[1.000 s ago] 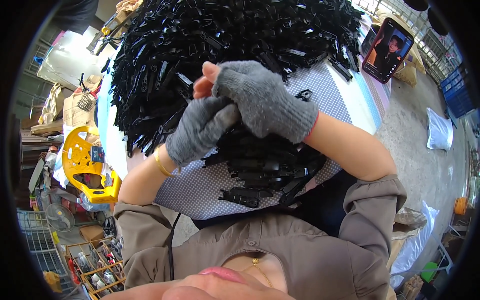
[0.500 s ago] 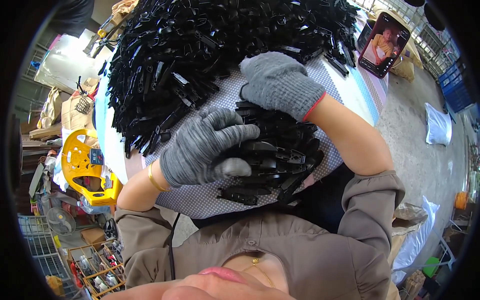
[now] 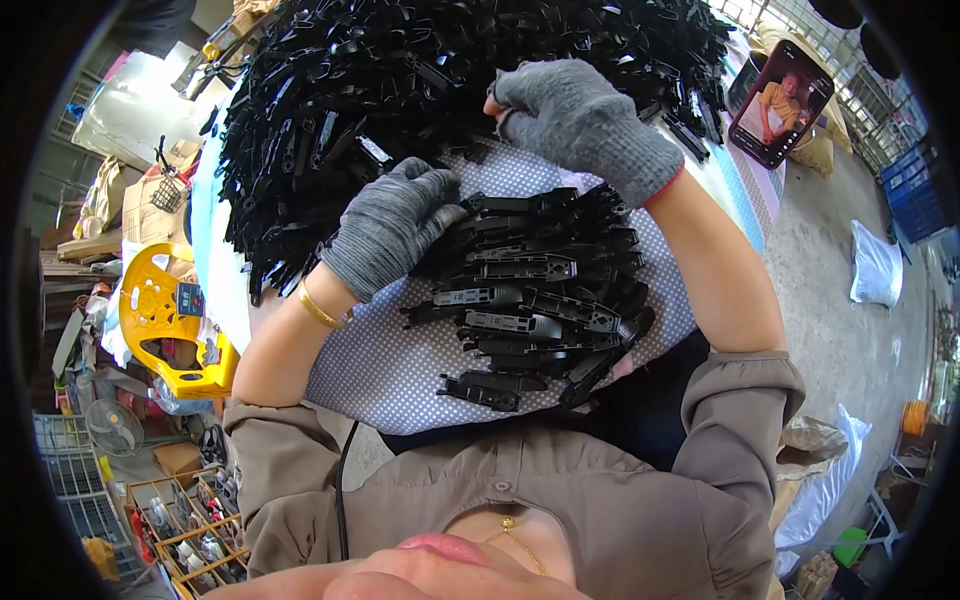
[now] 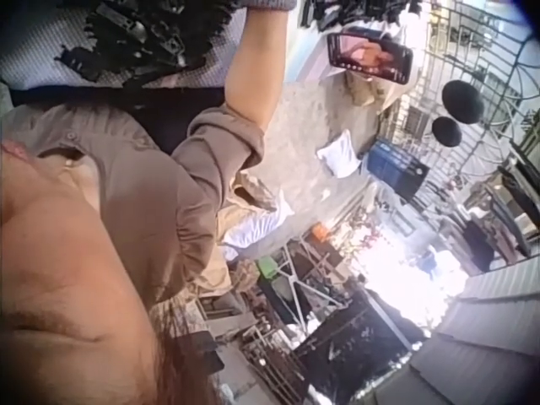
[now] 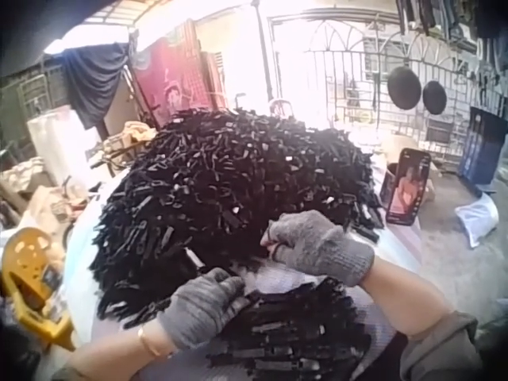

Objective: The recorder is sorting and assembling small black plastic components on a white table.

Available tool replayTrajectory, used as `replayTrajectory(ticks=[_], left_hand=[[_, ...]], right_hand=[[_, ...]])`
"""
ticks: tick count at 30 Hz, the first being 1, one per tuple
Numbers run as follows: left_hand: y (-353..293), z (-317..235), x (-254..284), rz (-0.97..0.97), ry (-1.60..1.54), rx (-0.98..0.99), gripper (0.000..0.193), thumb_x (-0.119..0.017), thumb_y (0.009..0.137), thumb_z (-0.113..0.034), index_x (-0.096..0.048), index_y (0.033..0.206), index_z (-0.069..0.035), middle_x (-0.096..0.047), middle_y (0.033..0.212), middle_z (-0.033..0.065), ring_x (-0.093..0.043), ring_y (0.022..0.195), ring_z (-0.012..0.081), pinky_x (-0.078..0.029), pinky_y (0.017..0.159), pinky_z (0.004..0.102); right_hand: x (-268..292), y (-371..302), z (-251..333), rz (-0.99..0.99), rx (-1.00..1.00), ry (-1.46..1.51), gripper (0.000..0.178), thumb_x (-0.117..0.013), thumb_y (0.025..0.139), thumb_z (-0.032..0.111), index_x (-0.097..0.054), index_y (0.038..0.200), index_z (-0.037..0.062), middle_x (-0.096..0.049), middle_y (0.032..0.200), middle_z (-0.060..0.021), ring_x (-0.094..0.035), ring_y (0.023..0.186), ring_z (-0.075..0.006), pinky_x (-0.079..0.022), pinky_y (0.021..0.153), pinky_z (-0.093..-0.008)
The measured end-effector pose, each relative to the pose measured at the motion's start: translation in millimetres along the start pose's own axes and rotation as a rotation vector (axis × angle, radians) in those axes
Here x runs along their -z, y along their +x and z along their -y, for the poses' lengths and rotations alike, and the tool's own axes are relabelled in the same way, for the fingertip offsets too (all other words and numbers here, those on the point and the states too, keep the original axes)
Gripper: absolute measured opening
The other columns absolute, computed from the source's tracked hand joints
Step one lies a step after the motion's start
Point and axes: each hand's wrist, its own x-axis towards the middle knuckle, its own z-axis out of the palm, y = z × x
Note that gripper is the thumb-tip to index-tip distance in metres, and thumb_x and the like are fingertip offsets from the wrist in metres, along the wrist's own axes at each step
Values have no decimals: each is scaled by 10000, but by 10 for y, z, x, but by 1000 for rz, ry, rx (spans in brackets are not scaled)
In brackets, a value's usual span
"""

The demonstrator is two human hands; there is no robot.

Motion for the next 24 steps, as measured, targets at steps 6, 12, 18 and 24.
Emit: replayTrajectory(ticks=[6, 12, 18, 24], left_hand=[[-84, -23, -3, 49, 173, 0, 276, -551, 852, -260, -603, 1017, -45, -526, 1101, 123, -580, 933, 281, -483, 811, 370], [-162, -33, -25, 1, 261, -62, 213, -581, 822, -155, -609, 998, -38, -539, 1099, 153, -572, 935, 312, -470, 831, 366], [-166, -39, 56, -118, 34, -64, 223, -576, 823, -148, -601, 1006, -23, -548, 1068, 149, -555, 961, 306, -464, 836, 363], [-108, -47, 106, 208, 274, 30, 310, -557, 850, -274, -578, 1060, -47, -509, 1138, 140, -510, 1075, 281, -475, 849, 366]], right_hand=[[-311, 22, 144, 124, 102, -474, 262, -593, 832, 309, -632, 947, 76, -602, 849, -75, -610, 822, -203, -523, 695, -324], [-373, 34, 175, 126, 36, -514, 366, -598, 820, 355, -581, 1043, 66, -596, 889, -86, -603, 868, -249, -518, 719, -351], [-186, -8, 156, 143, -109, -34, 291, -680, 781, 257, -568, 952, 50, -591, 830, -67, -587, 780, -167, -505, 684, -313], [-24, -42, 138, 9, -382, 693, 156, -643, 825, 147, -579, 928, 48, -562, 775, 0, -535, 716, -87, -463, 658, -218]])
